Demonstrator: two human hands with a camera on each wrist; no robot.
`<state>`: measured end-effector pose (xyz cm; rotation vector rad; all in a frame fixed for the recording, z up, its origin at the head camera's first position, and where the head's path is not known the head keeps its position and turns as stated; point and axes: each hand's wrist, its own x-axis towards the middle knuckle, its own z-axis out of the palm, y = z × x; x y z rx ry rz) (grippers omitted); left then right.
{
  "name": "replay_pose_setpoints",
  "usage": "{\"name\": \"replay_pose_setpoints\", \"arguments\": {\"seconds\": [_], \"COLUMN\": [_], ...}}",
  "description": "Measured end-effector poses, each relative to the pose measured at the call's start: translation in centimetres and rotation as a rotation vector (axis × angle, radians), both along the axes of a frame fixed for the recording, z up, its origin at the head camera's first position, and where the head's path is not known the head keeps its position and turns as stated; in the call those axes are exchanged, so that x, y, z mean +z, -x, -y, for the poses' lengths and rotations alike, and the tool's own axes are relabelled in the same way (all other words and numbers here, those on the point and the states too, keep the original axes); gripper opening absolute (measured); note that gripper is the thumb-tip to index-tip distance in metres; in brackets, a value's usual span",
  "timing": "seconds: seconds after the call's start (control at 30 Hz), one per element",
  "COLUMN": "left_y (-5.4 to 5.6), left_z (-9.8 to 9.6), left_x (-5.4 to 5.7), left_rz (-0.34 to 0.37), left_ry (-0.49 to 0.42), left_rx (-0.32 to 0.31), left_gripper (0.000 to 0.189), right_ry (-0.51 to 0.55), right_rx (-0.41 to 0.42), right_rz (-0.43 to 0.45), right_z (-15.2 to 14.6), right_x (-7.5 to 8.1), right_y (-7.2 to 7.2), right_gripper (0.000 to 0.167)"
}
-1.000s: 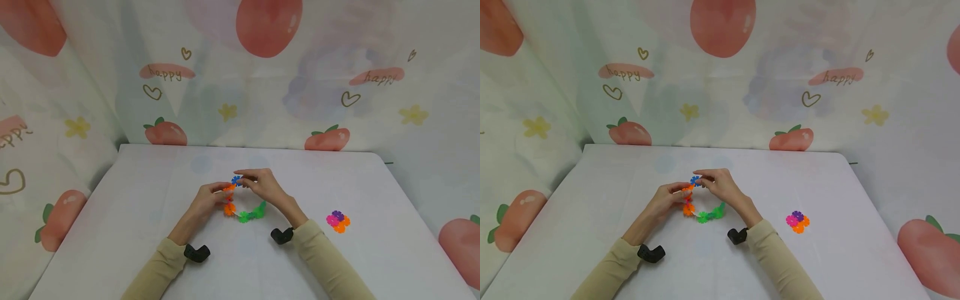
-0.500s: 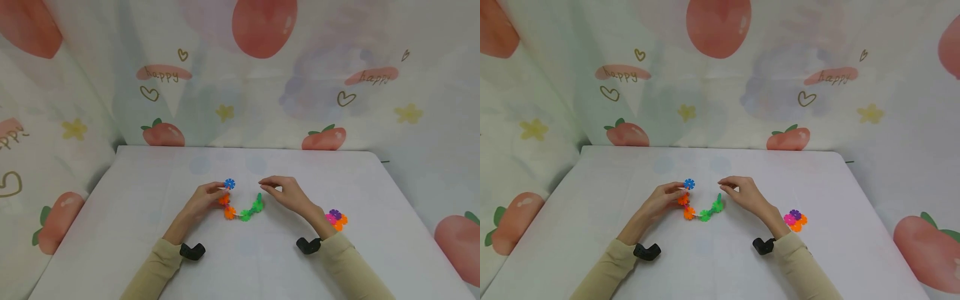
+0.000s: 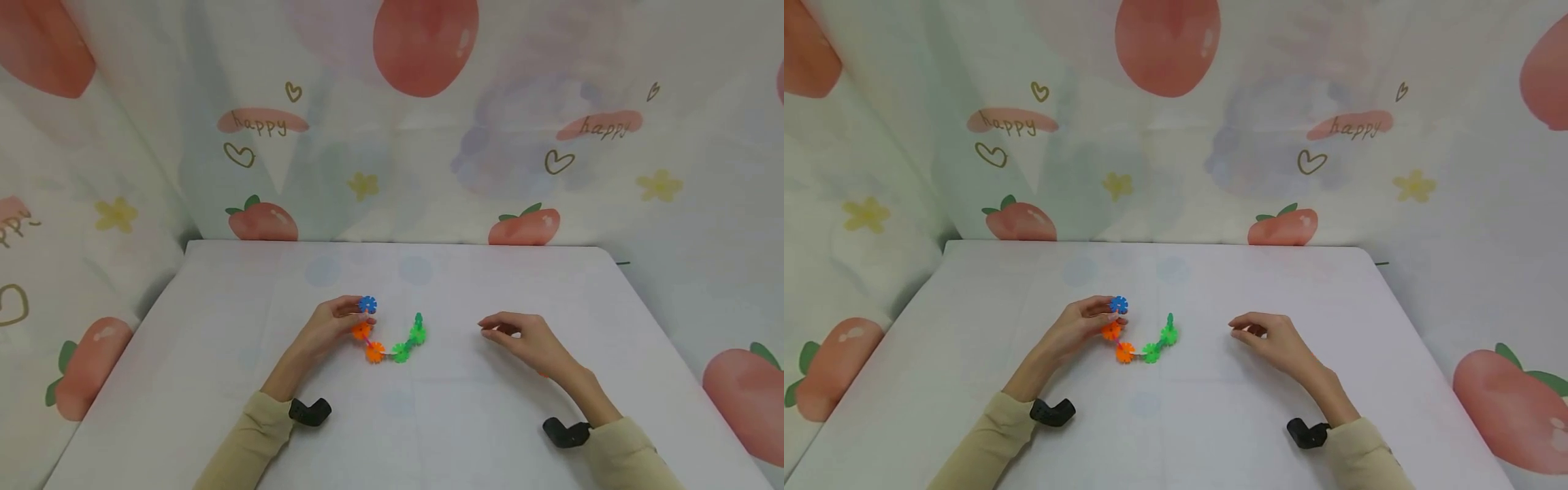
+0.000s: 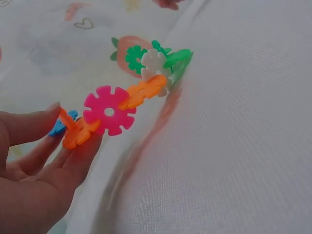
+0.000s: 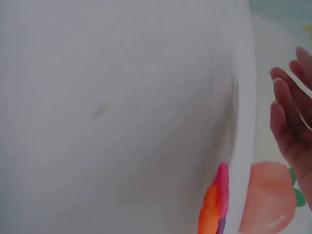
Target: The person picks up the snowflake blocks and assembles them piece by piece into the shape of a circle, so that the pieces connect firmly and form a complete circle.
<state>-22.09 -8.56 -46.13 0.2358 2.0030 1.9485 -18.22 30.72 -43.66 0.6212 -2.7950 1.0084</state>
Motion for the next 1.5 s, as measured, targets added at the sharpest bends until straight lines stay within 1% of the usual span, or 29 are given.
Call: {"name": "replay_pose_setpoints", "arguments": {"seconds": [0.1,0.2,0.3,0.43,0.53,0.63,0.73,0.87,1.0,1.17,1.33,1.5], "left_y": [-0.1,0.0,0.0,0.0,0.1,0.2,0.2,0.4,0.6,0.6,0.4,0.3], "left_z": [0.0,0.0,-0.1,0.0,0.2,0.4,0.5,0.5,0.4,0.3,0.4,0.4], "left_x": [0.1,0.0,-0.1,0.0,0.2,0.2,0.2,0.0,-0.2,-0.1,0.1,-0.1], "left_rz": [0.015,0.039,0.07,0.107,0.13,0.139,0.136,0.135,0.143,0.158,0.148,0.157], "left_ry": [-0.001,-0.038,-0.07,-0.074,-0.063,-0.06,-0.054,-0.059,-0.077,-0.11,-0.123,-0.124], "left_rx": [0.012,0.024,0.05,0.094,0.107,0.112,0.114,0.115,0.121,0.125,0.126,0.123], "left_gripper": [0.049,0.048,0.048,0.047,0.047,0.047,0.049,0.049,0.043,0.035,0.031,0.028], "right_ry": [-0.023,-0.051,-0.097,-0.147,-0.163,-0.187,-0.201,-0.205,-0.189,-0.155,-0.107,-0.058], "right_rx": [-0.05,-0.109,-0.149,-0.181,-0.188,-0.167,-0.144,-0.136,-0.132,-0.137,-0.088,-0.026], "right_rz": [0.045,0.092,0.13,0.176,0.196,0.183,0.151,0.132,0.137,0.125,0.091,0.091], "right_z": [-1.9,-3.9,-5.5,-6.8,-7.1,-7.0,-6.8,-6.6,-6.2,-5.0,-3.2,-1.2], "right_x": [0.2,0.5,0.6,0.4,0.0,-0.3,-0.4,-0.5,-0.6,-0.1,0.2,0.4], "right_y": [-0.9,-1.7,-2.4,-2.8,-2.9,-2.7,-2.6,-2.5,-2.3,-1.6,-0.7,0.3], "right_gripper": [0.018,0.02,0.021,0.024,0.028,0.028,0.027,0.026,0.024,0.021,0.018,0.018]}}
